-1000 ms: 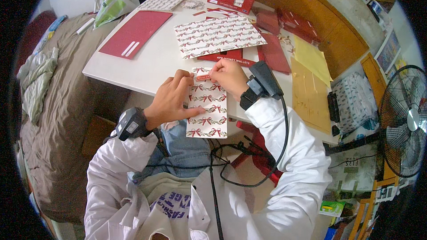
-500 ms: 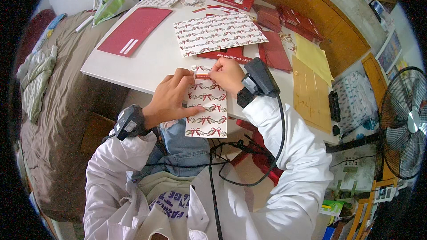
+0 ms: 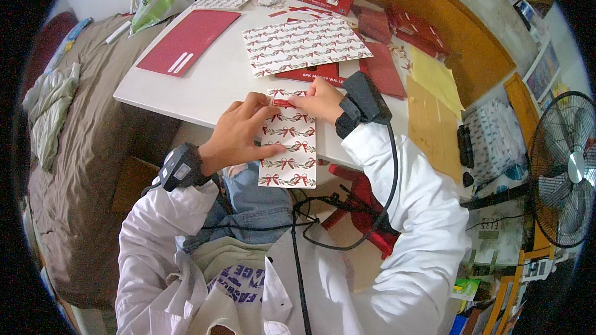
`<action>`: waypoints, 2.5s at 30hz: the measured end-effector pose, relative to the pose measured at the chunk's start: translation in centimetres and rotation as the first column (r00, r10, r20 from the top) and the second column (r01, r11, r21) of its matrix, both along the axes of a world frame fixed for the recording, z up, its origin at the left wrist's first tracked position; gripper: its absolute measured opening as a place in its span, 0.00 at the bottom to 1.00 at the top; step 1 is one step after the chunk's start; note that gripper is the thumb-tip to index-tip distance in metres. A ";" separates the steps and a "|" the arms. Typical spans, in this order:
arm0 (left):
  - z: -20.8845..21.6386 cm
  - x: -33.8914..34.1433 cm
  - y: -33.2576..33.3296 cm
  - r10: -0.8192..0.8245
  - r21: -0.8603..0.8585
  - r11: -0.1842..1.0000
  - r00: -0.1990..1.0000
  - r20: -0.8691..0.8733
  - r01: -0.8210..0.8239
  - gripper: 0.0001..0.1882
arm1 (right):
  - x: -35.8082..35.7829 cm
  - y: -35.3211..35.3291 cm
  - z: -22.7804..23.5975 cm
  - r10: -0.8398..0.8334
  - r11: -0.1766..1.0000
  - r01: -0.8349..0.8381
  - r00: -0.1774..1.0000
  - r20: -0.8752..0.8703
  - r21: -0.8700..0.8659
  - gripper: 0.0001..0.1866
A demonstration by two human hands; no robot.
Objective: Folding and assembling decorative paper components into a 4-pack of money wallets.
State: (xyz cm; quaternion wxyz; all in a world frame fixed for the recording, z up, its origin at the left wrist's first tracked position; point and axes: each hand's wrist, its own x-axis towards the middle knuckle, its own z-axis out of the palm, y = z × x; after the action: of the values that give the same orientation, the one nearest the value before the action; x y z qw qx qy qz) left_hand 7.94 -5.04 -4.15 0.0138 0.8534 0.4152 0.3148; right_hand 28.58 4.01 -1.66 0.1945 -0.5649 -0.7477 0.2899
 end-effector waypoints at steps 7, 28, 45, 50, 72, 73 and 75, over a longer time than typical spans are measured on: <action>0.4 -0.2 0.2 -0.018 -0.024 1.000 1.000 0.026 0.018 0.33 | -1.4 -0.4 1.9 -0.013 0.999 0.023 0.975 0.222 -0.040 0.25; 1.6 -2.2 8.2 0.203 0.234 0.961 0.947 -0.249 -0.144 0.17 | 4.7 -14.4 -0.9 0.080 0.309 -0.758 0.622 0.779 0.574 0.18; 1.6 -2.1 6.8 0.169 0.181 0.972 0.980 -0.108 -0.148 0.12 | 7.2 -15.0 -11.5 0.239 0.891 -0.439 0.671 0.702 0.117 0.17; 1.4 -2.2 7.2 0.154 0.162 0.977 0.983 -0.099 -0.137 0.11 | 8.7 -14.2 -14.3 0.249 0.916 -0.393 0.711 0.658 0.078 0.17; 2.6 -1.6 6.9 0.147 0.029 0.989 0.984 -0.099 -0.145 0.16 | 3.1 0.5 -35.0 0.391 0.893 -0.450 0.776 0.495 0.001 0.16; 2.5 -1.5 6.9 0.141 0.029 0.990 0.985 -0.099 -0.138 0.17 | 3.1 0.3 -35.6 0.394 0.894 -0.447 0.777 0.491 -0.011 0.16; 2.5 -1.6 6.9 0.142 0.018 0.990 0.985 -0.100 -0.141 0.17 | 3.2 -0.1 -36.4 0.396 0.898 -0.439 0.778 0.488 -0.029 0.17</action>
State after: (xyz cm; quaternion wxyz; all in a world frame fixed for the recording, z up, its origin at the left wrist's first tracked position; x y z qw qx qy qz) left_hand 6.37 1.91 -1.61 -0.0342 0.8367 0.4731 0.2737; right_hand 31.77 3.94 -38.07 -0.0430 -0.4300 -0.8903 0.1433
